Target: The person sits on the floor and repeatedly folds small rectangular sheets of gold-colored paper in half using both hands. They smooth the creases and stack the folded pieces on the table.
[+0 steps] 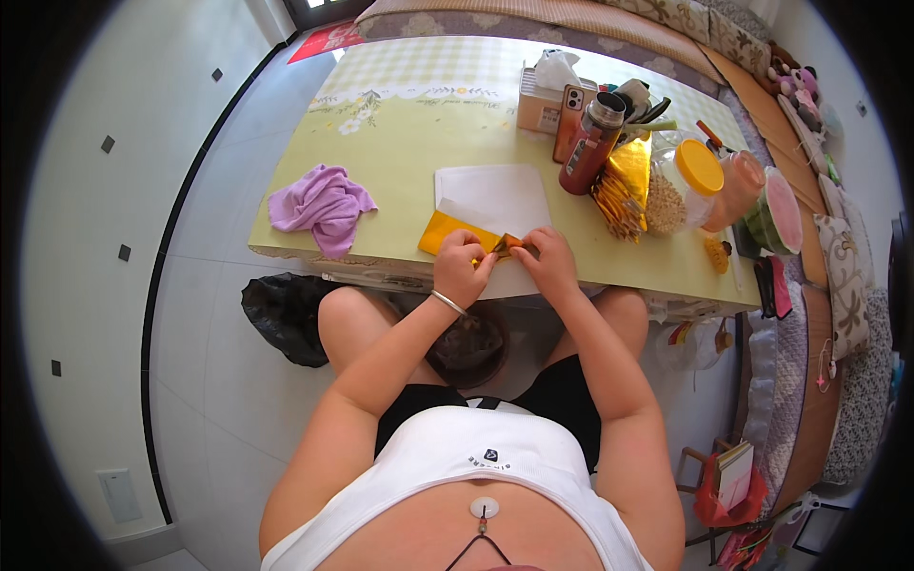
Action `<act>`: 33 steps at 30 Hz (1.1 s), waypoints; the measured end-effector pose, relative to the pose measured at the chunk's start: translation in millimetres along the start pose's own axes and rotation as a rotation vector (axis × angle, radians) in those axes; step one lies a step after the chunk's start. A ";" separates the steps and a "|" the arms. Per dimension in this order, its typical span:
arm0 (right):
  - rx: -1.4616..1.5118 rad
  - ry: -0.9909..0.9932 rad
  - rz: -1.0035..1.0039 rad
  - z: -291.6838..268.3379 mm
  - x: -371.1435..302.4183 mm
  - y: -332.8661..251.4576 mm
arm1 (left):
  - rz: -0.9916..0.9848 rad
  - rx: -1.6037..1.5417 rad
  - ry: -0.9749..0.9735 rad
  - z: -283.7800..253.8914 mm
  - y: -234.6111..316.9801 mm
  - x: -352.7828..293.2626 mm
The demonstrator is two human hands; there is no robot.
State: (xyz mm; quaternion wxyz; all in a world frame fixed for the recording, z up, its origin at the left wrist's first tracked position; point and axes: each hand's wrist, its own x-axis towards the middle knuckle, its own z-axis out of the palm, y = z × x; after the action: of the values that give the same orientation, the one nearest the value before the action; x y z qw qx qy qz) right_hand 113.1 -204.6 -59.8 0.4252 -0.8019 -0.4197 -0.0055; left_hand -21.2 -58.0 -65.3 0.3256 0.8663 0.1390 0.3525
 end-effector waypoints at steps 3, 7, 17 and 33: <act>-0.026 0.040 0.006 9.1 3.4 -1.2 | -0.072 -0.027 0.027 3.5 -0.7 0.1; 0.057 0.015 0.016 8.8 1.5 3.8 | -0.107 -0.117 -0.001 0.2 -0.7 -5.0; 0.184 -0.028 0.002 5.6 -2.5 15.6 | -0.061 -0.063 0.008 5.6 -3.2 -10.3; -0.152 0.136 -0.024 16.5 -1.4 -2.8 | -0.069 0.129 0.016 10.1 0.2 -4.0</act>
State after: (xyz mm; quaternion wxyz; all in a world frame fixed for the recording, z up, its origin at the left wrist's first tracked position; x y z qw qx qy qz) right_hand 104.6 -193.4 -69.0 0.3904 -0.8245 -0.3980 -0.0968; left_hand -17.0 -64.7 -72.7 0.2799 0.8774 0.1938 0.3381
